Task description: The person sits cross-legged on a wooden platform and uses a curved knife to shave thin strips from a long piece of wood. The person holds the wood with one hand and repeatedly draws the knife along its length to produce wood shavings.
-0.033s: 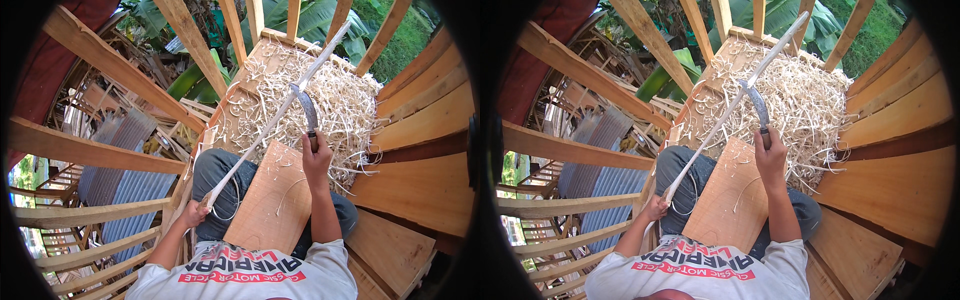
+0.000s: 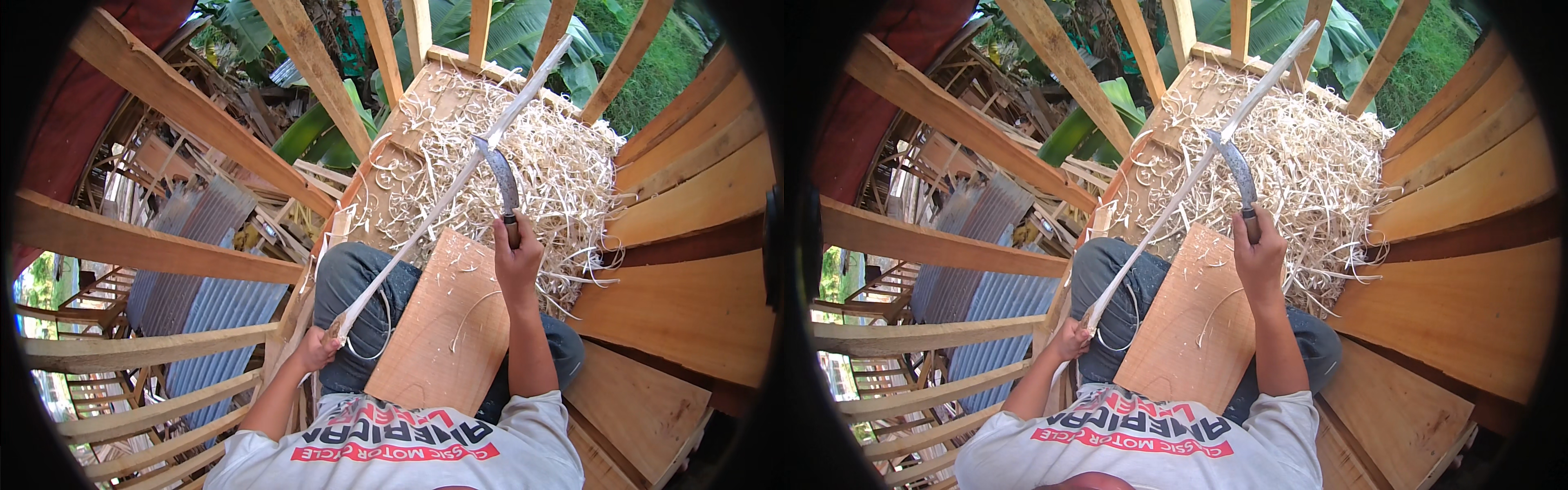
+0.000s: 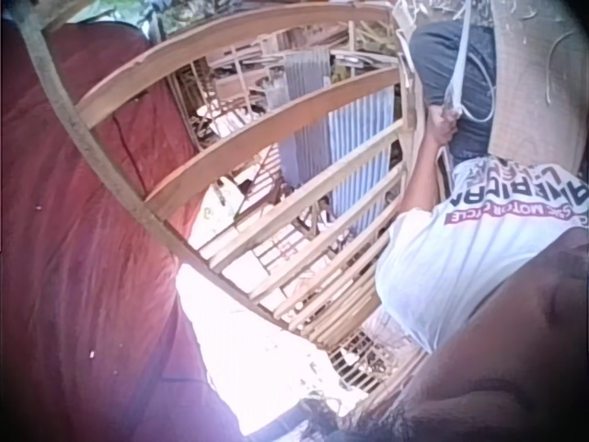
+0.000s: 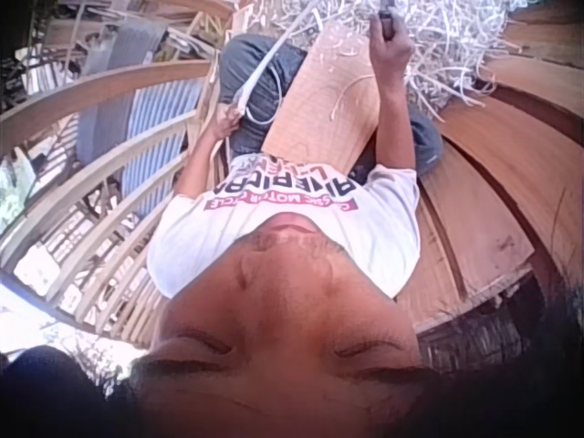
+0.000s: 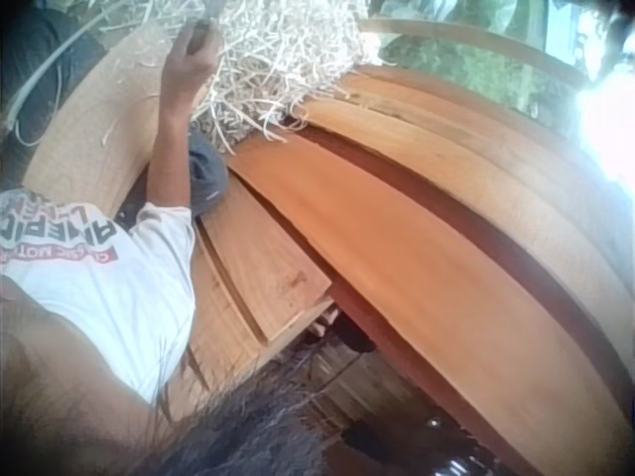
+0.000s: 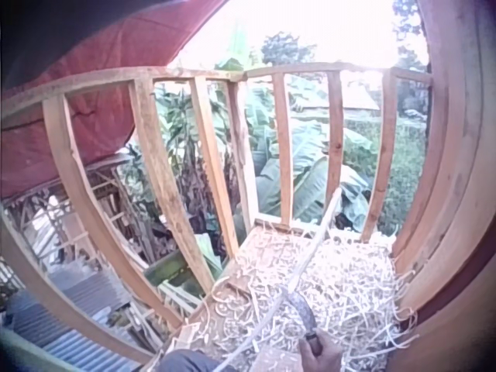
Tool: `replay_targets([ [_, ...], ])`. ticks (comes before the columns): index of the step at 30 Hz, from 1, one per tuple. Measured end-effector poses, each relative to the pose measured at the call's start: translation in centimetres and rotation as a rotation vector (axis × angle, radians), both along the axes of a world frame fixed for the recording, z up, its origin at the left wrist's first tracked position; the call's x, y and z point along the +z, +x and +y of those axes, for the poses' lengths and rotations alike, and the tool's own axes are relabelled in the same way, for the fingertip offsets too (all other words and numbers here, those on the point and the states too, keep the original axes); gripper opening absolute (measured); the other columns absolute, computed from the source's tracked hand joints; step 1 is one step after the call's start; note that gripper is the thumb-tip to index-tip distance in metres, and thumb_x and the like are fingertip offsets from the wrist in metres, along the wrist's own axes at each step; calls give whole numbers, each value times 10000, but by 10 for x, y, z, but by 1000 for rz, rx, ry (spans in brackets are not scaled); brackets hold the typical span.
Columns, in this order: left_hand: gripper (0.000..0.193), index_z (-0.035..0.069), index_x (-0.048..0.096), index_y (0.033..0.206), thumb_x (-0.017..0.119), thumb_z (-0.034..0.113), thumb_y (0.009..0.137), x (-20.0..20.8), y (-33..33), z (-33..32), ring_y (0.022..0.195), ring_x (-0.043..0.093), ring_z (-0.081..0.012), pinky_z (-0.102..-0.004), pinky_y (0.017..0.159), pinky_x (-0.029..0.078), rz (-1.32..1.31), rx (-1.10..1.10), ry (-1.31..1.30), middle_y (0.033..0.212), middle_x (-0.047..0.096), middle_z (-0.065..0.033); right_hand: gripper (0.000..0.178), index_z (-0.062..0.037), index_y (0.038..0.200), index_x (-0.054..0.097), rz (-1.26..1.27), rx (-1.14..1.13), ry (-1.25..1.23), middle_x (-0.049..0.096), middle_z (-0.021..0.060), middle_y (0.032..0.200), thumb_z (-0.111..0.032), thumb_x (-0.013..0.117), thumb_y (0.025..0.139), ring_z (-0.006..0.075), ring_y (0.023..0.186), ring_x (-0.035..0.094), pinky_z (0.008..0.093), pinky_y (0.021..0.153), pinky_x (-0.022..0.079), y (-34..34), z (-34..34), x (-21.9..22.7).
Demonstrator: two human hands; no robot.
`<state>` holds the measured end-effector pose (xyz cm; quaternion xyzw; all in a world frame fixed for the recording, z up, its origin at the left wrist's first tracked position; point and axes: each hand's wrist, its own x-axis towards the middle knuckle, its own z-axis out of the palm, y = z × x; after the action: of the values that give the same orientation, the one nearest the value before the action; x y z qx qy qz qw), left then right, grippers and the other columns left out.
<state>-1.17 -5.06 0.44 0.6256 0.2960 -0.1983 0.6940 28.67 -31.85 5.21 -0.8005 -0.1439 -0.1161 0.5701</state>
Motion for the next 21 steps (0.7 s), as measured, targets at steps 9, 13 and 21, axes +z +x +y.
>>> replay_targets([
  [9,633,75,416,510,656,622,721,2,1,-3,423,407,-93,-260,393,326,0,12,50,466,407,-2,174,-9,946,587,741,686,134,429,-63,553,-175,570,897,21,451,379,210,391,303,-9,-6,24],
  [13,648,72,437,520,637,658,710,-9,-7,0,438,414,-82,-259,403,334,-53,-28,133,472,411,6,176,-15,924,600,745,712,157,466,-37,551,-186,565,897,21,400,381,191,337,282,1,-12,24],
  [21,639,72,444,551,629,661,716,-3,-1,1,433,410,-80,-254,392,316,-32,-63,71,480,404,15,160,-14,891,563,567,306,482,469,-22,547,-171,550,913,27,369,383,186,313,276,13,-12,22],
])
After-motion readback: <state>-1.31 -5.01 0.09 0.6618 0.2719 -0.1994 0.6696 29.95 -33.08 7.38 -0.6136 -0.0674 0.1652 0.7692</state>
